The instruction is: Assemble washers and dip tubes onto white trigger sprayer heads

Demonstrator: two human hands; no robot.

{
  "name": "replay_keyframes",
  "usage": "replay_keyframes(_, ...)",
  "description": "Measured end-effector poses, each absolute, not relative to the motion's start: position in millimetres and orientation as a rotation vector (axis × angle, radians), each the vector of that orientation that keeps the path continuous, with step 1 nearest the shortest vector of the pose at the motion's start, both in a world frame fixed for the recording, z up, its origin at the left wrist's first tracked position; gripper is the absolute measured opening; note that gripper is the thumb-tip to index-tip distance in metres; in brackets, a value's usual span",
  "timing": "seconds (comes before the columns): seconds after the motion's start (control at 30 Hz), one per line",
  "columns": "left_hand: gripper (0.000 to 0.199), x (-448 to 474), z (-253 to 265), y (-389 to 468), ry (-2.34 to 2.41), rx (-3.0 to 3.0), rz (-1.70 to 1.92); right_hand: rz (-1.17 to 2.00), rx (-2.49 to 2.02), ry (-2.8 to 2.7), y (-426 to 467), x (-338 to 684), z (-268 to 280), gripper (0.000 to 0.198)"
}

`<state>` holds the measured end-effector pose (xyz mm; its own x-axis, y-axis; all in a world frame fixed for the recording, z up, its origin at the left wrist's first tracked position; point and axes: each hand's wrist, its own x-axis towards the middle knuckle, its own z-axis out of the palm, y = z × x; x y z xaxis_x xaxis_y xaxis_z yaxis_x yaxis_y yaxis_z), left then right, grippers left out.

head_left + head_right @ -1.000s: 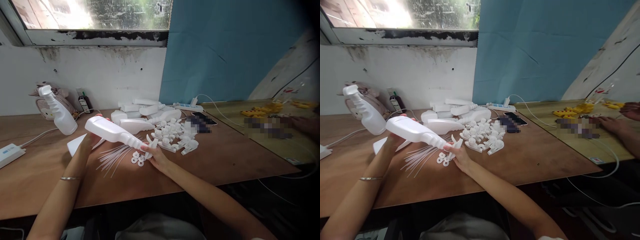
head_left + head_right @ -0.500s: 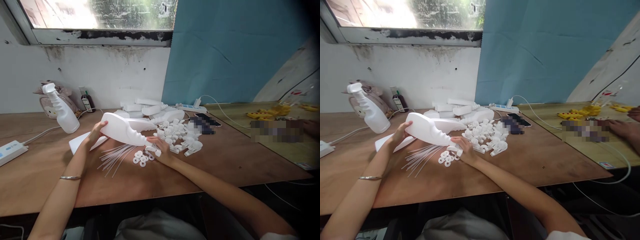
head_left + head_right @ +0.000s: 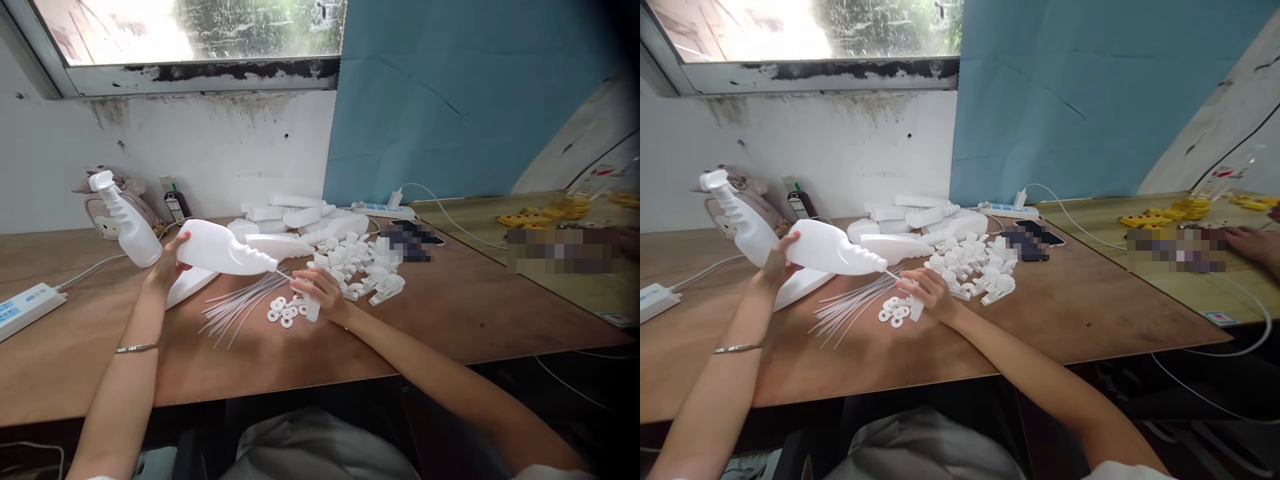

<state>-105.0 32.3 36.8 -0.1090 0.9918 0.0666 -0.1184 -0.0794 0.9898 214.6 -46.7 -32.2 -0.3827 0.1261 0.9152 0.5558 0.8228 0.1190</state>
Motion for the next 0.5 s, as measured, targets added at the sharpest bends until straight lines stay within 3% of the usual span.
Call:
replay_keyframes(0.3,0.039,-109.2,38.7,45.2,1.09,0.7,2.089,-0.494,-0.588,-1.828,-48.2,223.9,-25.9,0.03)
replay_keyframes(0.5,0.037,-101.5,30.6,47.0,1.109,0.706,2.063,-0.517,-0.529,-1.892,-49.5,219.2,-28.2,0.028)
